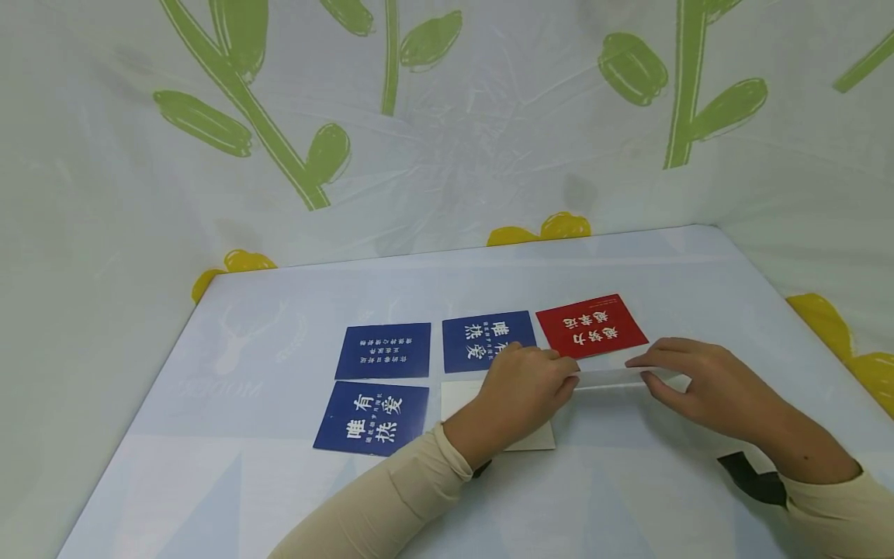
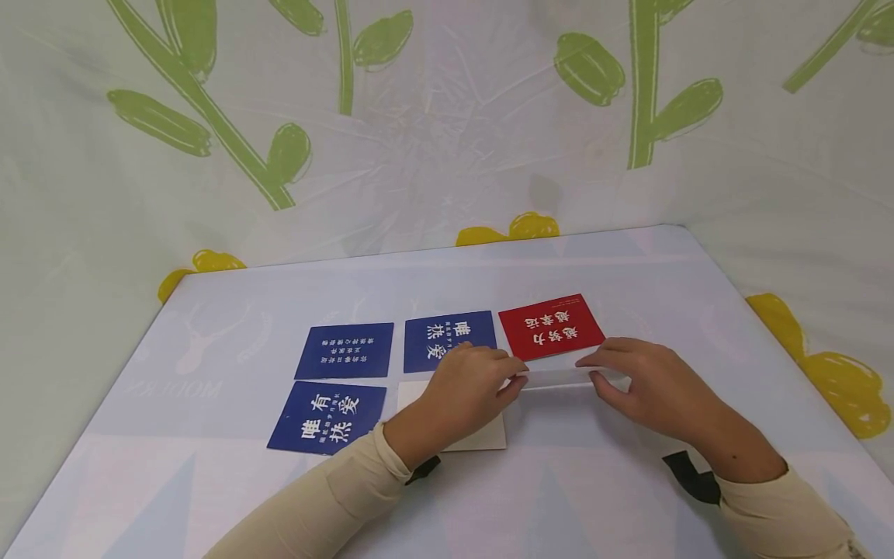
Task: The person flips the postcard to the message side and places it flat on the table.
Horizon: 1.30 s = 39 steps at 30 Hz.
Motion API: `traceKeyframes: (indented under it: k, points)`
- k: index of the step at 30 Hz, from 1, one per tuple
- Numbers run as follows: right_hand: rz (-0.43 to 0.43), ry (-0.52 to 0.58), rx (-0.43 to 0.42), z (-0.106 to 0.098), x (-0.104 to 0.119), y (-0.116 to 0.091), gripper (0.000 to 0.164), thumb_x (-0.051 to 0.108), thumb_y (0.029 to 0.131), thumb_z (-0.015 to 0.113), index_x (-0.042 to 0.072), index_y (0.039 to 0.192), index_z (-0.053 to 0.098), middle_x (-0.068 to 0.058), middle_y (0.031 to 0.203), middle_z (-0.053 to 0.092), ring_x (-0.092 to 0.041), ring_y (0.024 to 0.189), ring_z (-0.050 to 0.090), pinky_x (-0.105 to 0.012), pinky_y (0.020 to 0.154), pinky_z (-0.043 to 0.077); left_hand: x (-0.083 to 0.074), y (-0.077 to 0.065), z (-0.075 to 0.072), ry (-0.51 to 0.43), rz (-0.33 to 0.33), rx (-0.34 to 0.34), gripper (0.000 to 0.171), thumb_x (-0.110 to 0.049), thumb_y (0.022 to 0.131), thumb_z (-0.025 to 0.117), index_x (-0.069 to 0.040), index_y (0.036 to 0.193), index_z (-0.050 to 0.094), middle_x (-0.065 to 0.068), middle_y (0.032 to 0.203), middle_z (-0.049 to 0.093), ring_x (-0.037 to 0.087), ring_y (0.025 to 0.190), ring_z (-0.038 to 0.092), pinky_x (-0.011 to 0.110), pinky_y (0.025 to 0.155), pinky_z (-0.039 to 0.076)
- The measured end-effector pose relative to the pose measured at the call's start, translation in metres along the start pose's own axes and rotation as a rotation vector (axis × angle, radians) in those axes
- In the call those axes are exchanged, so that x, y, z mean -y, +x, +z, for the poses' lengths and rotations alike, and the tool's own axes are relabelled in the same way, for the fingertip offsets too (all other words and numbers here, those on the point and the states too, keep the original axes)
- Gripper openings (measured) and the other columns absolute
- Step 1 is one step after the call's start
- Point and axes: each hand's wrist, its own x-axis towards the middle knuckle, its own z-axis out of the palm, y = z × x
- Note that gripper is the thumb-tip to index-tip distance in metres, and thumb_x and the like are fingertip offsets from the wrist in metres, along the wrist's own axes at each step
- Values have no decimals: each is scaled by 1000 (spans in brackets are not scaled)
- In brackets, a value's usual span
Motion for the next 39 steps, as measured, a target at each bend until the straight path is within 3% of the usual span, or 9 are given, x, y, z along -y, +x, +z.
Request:
traceKeyframes:
  k: [4, 10, 17, 39]
  points:
    - [7, -2, -3, 0, 0, 1, 33, 8, 70, 87, 18, 100, 78, 0, 98, 76, -22, 88, 71, -35, 66, 61, 0, 1, -1, -7, 0, -3, 23, -31, 93, 71, -22, 114, 76, -10, 94, 78, 4, 81, 72, 11, 57, 33]
    - [-21, 34, -26, 1, -1, 2, 38, 3, 71, 85, 18, 104, 77, -3, 102, 76, -24, 88, 70, -27, 61, 59, 2, 2, -1, -12, 5, -24, 19, -30, 93, 71, -22, 110, 77, -10, 87, 77, 3, 73, 69, 11, 55, 32]
    - [-8, 67, -38, 2, -1, 1, 39, 0, 71, 83, 16, 106, 75, -4, 102, 74, -20, 84, 67, -19, 58, 56, 3, 1, -1, -29, 1, -31, 21, -30, 93, 71, -21, 111, 76, -10, 90, 78, 3, 77, 71, 11, 56, 33]
    - [7, 84, -105, 4, -3, 2, 39, -4, 67, 85, 12, 101, 76, -4, 99, 74, -22, 85, 68, -14, 59, 54, 4, 2, -3, -70, -41, -4, 27, -29, 93, 72, -19, 118, 74, -9, 95, 78, 3, 76, 70, 6, 59, 37]
